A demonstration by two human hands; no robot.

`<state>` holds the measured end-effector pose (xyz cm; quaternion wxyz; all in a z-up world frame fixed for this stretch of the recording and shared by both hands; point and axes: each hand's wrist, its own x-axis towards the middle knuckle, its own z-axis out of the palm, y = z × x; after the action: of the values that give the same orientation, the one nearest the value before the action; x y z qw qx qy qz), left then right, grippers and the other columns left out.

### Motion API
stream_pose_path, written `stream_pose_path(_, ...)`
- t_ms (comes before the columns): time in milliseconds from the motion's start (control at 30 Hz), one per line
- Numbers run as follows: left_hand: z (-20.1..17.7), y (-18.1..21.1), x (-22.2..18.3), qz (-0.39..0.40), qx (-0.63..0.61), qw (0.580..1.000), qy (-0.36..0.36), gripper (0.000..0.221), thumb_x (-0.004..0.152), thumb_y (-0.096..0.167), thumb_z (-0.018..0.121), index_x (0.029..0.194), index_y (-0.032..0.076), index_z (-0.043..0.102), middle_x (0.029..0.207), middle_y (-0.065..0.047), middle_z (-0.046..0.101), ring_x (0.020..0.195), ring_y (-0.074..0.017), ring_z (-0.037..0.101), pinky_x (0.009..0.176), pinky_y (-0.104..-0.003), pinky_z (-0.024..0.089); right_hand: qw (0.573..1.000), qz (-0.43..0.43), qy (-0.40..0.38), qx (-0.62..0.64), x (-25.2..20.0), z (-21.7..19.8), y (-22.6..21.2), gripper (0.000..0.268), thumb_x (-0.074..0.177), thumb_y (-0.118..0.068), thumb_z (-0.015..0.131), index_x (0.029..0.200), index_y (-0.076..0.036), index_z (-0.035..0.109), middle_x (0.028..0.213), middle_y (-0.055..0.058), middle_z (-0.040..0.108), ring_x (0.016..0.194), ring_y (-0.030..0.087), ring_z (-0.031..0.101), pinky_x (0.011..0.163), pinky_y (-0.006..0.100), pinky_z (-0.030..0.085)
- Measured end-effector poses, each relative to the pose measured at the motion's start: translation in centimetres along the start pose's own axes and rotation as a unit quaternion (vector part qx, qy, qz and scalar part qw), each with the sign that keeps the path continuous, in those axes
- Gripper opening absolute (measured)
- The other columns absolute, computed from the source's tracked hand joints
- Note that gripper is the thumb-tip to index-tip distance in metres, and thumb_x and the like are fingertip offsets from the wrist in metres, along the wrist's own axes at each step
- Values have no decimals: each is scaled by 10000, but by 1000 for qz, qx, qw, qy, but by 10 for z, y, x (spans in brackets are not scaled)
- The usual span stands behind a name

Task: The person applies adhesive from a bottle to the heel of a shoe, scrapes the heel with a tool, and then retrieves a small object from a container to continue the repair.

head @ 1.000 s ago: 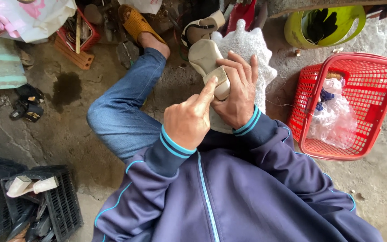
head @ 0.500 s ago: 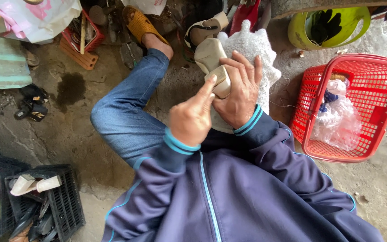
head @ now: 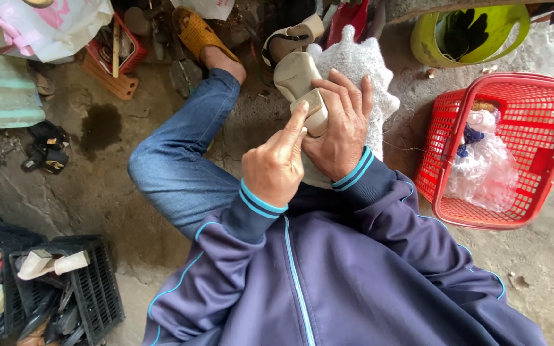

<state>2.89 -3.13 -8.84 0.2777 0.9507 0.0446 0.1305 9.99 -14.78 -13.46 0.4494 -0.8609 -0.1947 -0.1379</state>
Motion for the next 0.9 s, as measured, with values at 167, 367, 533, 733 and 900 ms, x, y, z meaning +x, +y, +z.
stream_pose_path(167,7,10,-1,-9,-7,999,43,412,1090,212,574,1495,285,565,919,-40,781,725,-318,736,608,-443,602,1000,-6,11,-4,0,3,1,342,797,-160,846,1077,-26,701,1223,89,712,1287,335,597,1222,558,164)
stream_pose_path(367,19,7,-8,-18,-6,997,74,411,1086,216,579,1489,295,568,968,-6,788,763,-278,752,630,-407,609,1000,-14,19,-6,0,4,1,324,818,-160,838,1076,-16,705,1215,96,718,1281,340,604,1218,560,172)
stream_pose_path(533,8,-1,-8,-5,14,999,51,424,1082,234,580,1501,297,558,946,-3,789,747,-284,746,623,-419,596,1000,-21,20,-13,-2,3,-1,339,795,-152,846,1077,-24,708,1207,90,720,1278,335,605,1216,562,180)
stream_pose_path(733,-70,17,-3,43,74,993,-83,400,1059,213,571,1455,163,598,756,-79,763,600,-332,715,536,-475,559,1000,11,14,2,4,-11,-6,352,793,-148,840,1095,-15,716,1209,91,722,1270,337,607,1227,563,183)
stream_pose_path(900,-107,9,-6,-151,-359,921,7,299,1010,166,558,1175,18,759,461,-36,518,395,-119,470,402,-229,450,951,108,-23,287,5,-38,18,422,815,-180,880,1149,-17,678,1178,146,684,1147,289,652,1151,458,380)
